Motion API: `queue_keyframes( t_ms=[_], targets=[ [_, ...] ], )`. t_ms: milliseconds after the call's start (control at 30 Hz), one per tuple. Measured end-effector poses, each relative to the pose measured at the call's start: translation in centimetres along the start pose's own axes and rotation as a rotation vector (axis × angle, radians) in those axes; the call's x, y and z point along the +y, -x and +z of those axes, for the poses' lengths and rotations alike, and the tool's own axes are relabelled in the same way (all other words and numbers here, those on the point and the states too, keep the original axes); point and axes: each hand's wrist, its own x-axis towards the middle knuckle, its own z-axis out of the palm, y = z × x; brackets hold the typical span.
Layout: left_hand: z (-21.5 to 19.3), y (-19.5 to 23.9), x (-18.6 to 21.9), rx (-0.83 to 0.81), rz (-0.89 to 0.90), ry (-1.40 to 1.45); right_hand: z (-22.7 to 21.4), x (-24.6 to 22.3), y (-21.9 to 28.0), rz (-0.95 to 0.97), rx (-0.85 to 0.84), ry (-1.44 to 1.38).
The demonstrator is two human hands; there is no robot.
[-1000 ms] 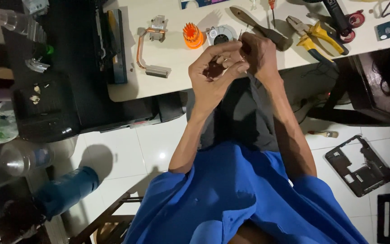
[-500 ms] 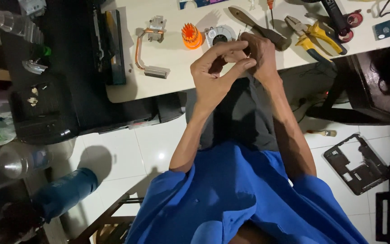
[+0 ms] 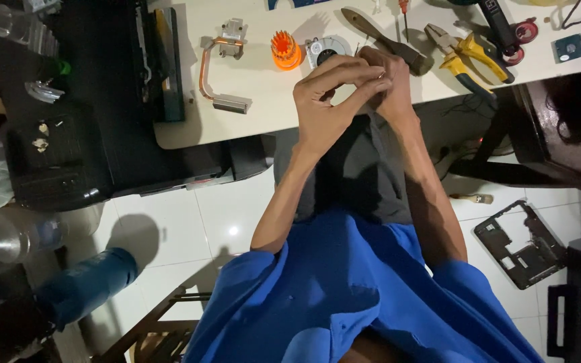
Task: The person uses a magnifying glass to inspect a small orange component and a fan assembly on a workbench. They then use a screwdriver to remove screws from the fan, disassemble it, and brush the fan blades with a small brush.
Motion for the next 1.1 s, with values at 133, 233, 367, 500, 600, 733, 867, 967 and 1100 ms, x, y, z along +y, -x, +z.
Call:
queue_keyframes(
  t_ms=[133, 233, 367, 500, 600, 733, 867, 967, 1100],
  targets=[
    [-0.1, -0.2, -0.2, -0.014, 0.032, 0.031, 0.2, 0.0, 0.0, -0.028, 0.034, -0.014],
    [0.0, -0.3, -0.5, -0.006, 0.032, 0.036, 0.2, 0.4, 0.3, -0.027, 0.043, -0.021],
    [0.0, -0.1, -0.9, 0.018, -0.037, 0.014, 0.0, -0.7, 0.1, -0.066, 0.056, -0.070],
    [0.0, -0.3, -0.1, 0.002, -0.061, 0.042, 0.7, 1.9, 0.6, -0.022, 0.059, -0.070],
    [-0.1, 0.1, -0.4, 0.009, -0.105, -0.002, 1.1, 3.6, 0.8, -0.003, 0.066, 0.020],
    [0.0, 0.0, -0.3, 0.002, -0.077, 0.003, 1.0, 3.4, 0.7, -0.101, 0.074, 0.052],
    [-0.1, 0.2, -0.7, 0.020, -0.060, 0.030, 0.9, 2.6, 0.6, -0.066, 0.046, 0.036],
    [-0.5, 0.4, -0.7, 0.044, -0.055, -0.022, 0.9, 2.8, 0.3, -0.068, 0.015, 0.151],
    [-1.2, 1.1, -0.6, 0.071, -0.117, 0.106, 0.5, 1.5, 0.2, -0.165, 0.026, 0.041]
  ],
)
